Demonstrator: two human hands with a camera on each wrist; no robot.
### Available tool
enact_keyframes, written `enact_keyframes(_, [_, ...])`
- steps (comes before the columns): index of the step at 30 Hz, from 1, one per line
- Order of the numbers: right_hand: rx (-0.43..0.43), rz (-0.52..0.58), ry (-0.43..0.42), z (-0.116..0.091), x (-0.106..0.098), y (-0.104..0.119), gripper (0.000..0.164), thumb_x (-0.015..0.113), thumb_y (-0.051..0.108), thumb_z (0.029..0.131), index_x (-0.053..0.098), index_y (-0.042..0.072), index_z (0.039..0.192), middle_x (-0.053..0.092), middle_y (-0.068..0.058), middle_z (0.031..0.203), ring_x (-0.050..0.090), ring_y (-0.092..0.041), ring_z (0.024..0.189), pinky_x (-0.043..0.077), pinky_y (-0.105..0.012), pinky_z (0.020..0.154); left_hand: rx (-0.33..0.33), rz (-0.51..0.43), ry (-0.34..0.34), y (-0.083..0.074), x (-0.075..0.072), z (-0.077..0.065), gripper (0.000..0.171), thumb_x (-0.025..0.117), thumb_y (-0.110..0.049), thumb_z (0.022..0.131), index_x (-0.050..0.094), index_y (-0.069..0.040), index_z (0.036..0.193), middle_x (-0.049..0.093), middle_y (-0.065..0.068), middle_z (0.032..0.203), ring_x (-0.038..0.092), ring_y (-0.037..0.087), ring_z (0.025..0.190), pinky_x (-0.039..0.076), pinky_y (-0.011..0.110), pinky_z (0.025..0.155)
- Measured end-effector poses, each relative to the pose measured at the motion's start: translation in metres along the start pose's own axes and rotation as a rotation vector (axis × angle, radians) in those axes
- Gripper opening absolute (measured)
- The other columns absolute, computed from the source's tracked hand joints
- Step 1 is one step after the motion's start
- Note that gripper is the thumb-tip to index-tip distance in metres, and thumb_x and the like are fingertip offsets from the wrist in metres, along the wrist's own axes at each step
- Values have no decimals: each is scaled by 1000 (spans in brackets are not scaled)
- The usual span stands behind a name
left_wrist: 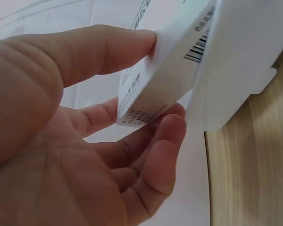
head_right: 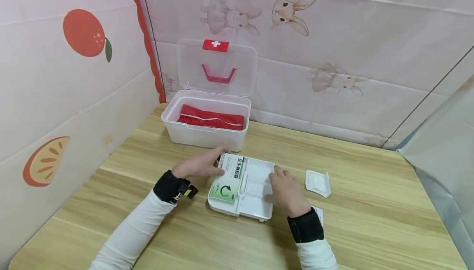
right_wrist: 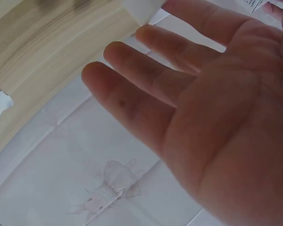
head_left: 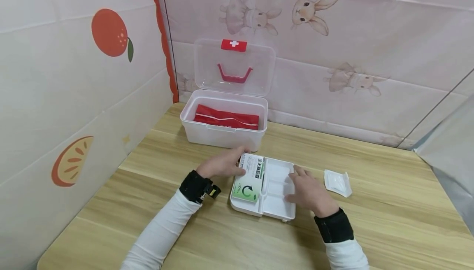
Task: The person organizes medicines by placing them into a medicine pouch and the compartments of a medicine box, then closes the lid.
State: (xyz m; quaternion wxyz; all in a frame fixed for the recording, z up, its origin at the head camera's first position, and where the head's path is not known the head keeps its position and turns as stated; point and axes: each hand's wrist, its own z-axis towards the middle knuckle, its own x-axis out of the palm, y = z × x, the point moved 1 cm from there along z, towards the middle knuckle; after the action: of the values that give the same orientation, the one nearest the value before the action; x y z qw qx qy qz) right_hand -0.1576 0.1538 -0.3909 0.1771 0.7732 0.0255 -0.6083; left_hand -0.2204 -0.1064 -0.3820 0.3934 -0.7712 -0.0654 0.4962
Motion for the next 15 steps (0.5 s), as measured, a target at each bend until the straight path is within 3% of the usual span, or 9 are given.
enact_keyframes(3, [-3, -4, -7, 0, 1, -2, 67, 82, 25, 81, 56, -7, 134, 35, -30, 152, 38, -52, 134, 41, -61, 102, -6, 40, -4, -2, 1, 0, 62, 72, -14, 92, 40, -8, 145, 55, 7, 125, 54, 20, 108, 47, 38, 100])
enact_keyframes(10, [-15, 4, -11, 1, 2, -4, 66, 82, 24, 81, 57, -8, 132, 35, -31, 151, 38, -53, 134, 40, -61, 103, -94, 200, -31, -4, 14, 3, 66, 77, -27, 88, 46, -10, 143, 43, 13, 133, 44, 25, 116, 46, 42, 102])
enact_keyframes(15, [-11, 4, -7, 2, 3, -5, 66, 82, 24, 82, 56, -7, 134, 34, -31, 152, 37, -52, 135, 39, -62, 104, -71, 301, -4, -10, 22, 4, 73, 78, -34, 85, 44, -10, 146, 35, 13, 147, 33, 29, 130, 37, 46, 110])
